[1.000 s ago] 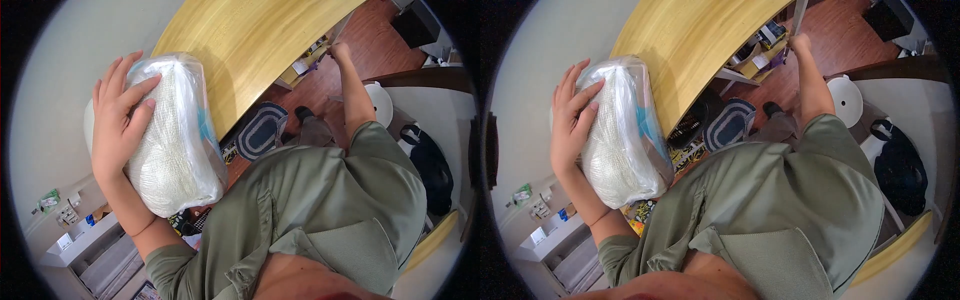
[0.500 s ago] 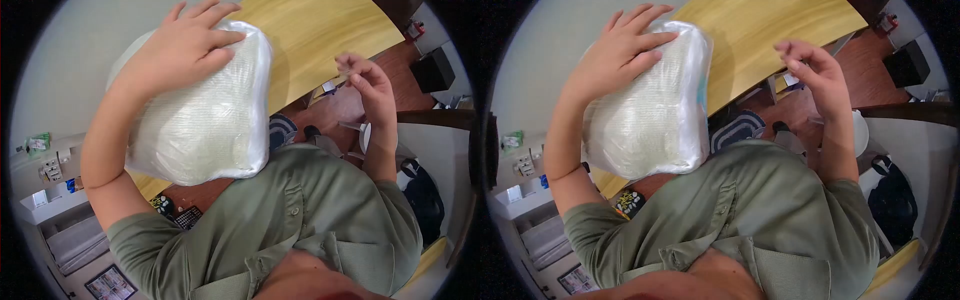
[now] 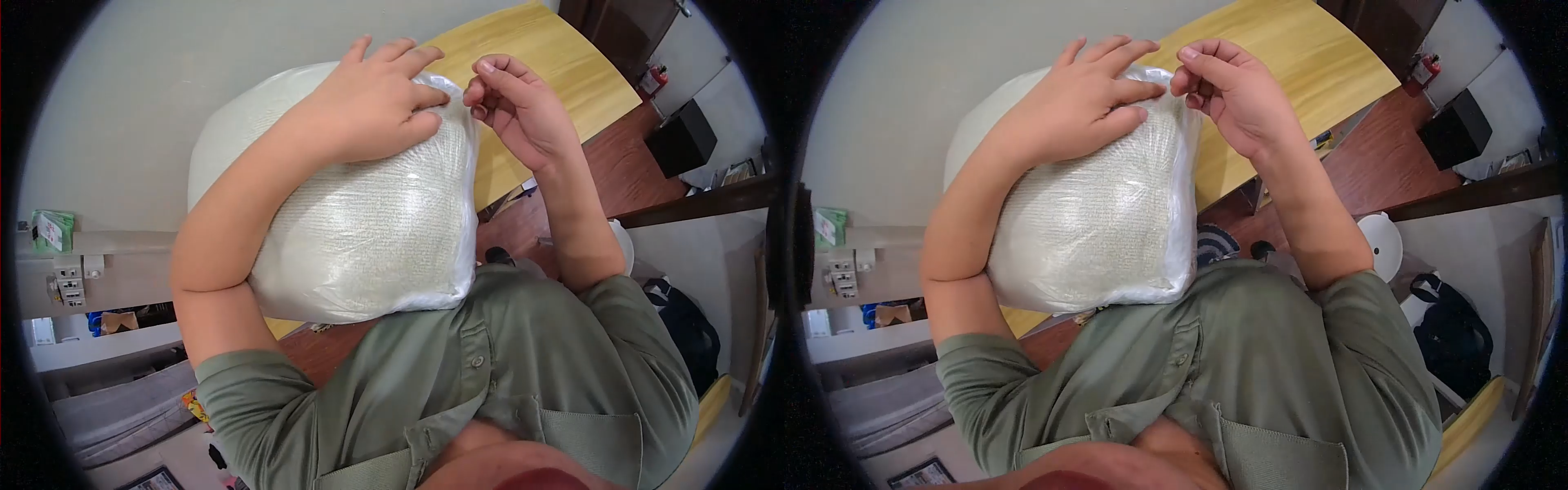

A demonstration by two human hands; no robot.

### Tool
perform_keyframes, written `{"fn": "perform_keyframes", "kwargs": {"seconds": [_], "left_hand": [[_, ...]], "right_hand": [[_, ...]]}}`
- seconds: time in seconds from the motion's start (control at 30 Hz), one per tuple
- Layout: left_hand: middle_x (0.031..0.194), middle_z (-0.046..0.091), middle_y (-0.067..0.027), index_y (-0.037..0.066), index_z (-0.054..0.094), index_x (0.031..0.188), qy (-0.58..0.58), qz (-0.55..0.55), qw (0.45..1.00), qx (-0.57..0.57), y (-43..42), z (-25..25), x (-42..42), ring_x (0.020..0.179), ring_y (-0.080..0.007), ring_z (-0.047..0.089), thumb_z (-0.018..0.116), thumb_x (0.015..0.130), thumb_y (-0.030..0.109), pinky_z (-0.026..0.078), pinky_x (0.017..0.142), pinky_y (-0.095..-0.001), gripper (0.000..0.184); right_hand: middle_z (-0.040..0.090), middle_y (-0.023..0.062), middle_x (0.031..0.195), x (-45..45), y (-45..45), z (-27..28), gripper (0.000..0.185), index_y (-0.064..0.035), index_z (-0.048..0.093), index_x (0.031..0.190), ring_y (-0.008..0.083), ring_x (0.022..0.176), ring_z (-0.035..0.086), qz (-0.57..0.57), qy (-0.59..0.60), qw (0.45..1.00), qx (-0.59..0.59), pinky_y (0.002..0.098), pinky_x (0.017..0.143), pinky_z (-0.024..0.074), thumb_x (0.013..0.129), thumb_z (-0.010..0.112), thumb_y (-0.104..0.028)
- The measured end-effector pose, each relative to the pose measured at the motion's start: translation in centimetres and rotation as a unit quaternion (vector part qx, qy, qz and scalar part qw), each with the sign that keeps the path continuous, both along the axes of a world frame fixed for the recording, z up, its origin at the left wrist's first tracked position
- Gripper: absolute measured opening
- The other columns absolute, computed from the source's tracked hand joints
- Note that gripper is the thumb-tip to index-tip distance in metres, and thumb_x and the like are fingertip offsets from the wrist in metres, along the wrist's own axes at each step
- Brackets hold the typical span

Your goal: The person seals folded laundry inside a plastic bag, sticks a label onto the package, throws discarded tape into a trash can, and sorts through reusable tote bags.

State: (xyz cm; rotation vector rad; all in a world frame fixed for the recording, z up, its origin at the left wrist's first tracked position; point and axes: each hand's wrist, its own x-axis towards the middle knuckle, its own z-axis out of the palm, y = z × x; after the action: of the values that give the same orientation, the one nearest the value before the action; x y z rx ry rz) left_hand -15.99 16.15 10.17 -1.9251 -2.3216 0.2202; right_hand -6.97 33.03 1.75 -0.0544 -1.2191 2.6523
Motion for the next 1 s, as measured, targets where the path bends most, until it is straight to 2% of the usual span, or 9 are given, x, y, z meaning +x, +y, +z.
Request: {"fn": "perform_keyframes", "kwargs": {"seconds": [0.37,0.47,0.57,0.63,0.67,0.73,0.87,0.97,1.0], "left_hand": [[0.143,0.028,-0.011,0.011,0.064,0.106,0.04,-0.01,0.998,0.053,0.0,-0.4,0.1,0.133,-0.0355,0.024,0.047,0.079,0.025,0.023,0.101,-0.0613,0.035],[0.14,0.036,-0.0116,0.009,0.069,0.095,0.026,-0.035,0.995,0.086,0.0,-0.6,-0.3,0.132,-0.0341,0.026,0.046,0.079,0.03,0.024,0.102,-0.0594,0.036],[0.139,0.037,-0.009,0.008,0.063,0.104,0.006,-0.039,0.998,0.046,0.2,-0.8,-0.7,0.132,-0.0344,0.025,0.046,0.078,0.026,0.02,0.103,-0.0603,0.036],[0.132,0.046,-0.0092,0.007,0.061,0.107,-0.021,-0.029,0.999,0.037,0.3,-1.0,-1.0,0.129,-0.0316,0.032,0.046,0.078,0.027,0.018,0.104,-0.0595,0.038],[0.132,0.046,-0.0092,0.007,0.061,0.107,-0.025,-0.028,0.999,0.036,0.4,-0.8,-1.1,0.129,-0.0316,0.032,0.046,0.078,0.027,0.018,0.104,-0.0595,0.038],[0.125,0.052,-0.0089,0.008,0.059,0.11,-0.093,0.016,0.993,-0.065,0.7,0.2,-1.1,0.123,-0.029,0.04,0.047,0.078,0.028,0.017,0.105,-0.0587,0.04],[0.118,0.057,-0.0089,0.008,0.059,0.111,-0.092,0.025,0.993,-0.07,0.7,0.1,-0.9,0.116,-0.0271,0.046,0.048,0.078,0.029,0.017,0.105,-0.0581,0.041],[0.105,0.062,-0.0085,0.008,0.063,0.107,-0.088,0.001,0.996,-0.033,0.7,-0.2,-1.0,0.109,-0.0255,0.051,0.045,0.078,0.033,0.017,0.106,-0.057,0.042],[0.104,0.062,-0.0084,0.009,0.063,0.107,-0.094,0.012,0.995,-0.042,0.8,0.1,-0.9,0.109,-0.0255,0.051,0.045,0.078,0.034,0.017,0.106,-0.0568,0.042]], "right_hand": [[0.059,0.0027,0.074,-2.4,0.1,1.1,0.011,-0.0013,0.054,0.089,0.0054,0.057,0.05,0.073,-0.17,0.975,-0.125,0.0166,0.047,0.0405,0.092,0.05,-0.011],[0.059,0.0056,0.072,-3.0,0.0,0.9,0.011,0.0009,0.052,0.087,0.0104,0.058,0.055,0.093,-0.2,0.963,-0.157,0.0199,0.052,0.0455,0.091,0.047,-0.007],[0.059,0.0067,0.072,-3.1,0.3,0.6,0.012,0.0025,0.053,0.088,0.0116,0.061,0.058,0.1,-0.204,0.961,-0.158,0.0205,0.055,0.0508,0.091,0.045,-0.006],[0.06,0.0081,0.073,-3.5,0.9,-0.2,0.013,0.004,0.053,0.089,0.0132,0.064,0.061,0.16,-0.181,0.955,-0.171,0.0221,0.059,0.0546,0.091,0.044,-0.005],[0.06,0.0081,0.073,-3.3,0.8,-0.2,0.013,0.004,0.053,0.089,0.0132,0.064,0.061,0.159,-0.185,0.954,-0.173,0.0221,0.059,0.0546,0.091,0.044,-0.005],[0.061,0.0095,0.075,-3.1,0.5,0.6,0.014,0.0054,0.052,0.091,0.0142,0.064,0.062,0.133,-0.204,0.957,-0.157,0.0232,0.059,0.0554,0.092,0.044,-0.006],[0.062,0.0103,0.075,-1.4,0.2,2.6,0.014,0.0066,0.051,0.094,0.0148,0.065,0.062,0.106,-0.243,0.95,-0.165,0.0234,0.06,0.0556,0.092,0.044,-0.005],[0.061,0.0137,0.079,-0.3,1.0,2.6,0.016,0.0069,0.053,0.096,0.0146,0.054,0.06,0.081,-0.291,0.93,-0.209,0.0219,0.054,0.0565,0.091,0.048,-0.008],[0.06,0.0125,0.076,0.2,2.0,2.3,0.016,0.0051,0.05,0.099,0.0147,0.054,0.059,0.195,-0.241,0.925,-0.218,0.0229,0.053,0.0546,0.09,0.049,-0.008]]}}
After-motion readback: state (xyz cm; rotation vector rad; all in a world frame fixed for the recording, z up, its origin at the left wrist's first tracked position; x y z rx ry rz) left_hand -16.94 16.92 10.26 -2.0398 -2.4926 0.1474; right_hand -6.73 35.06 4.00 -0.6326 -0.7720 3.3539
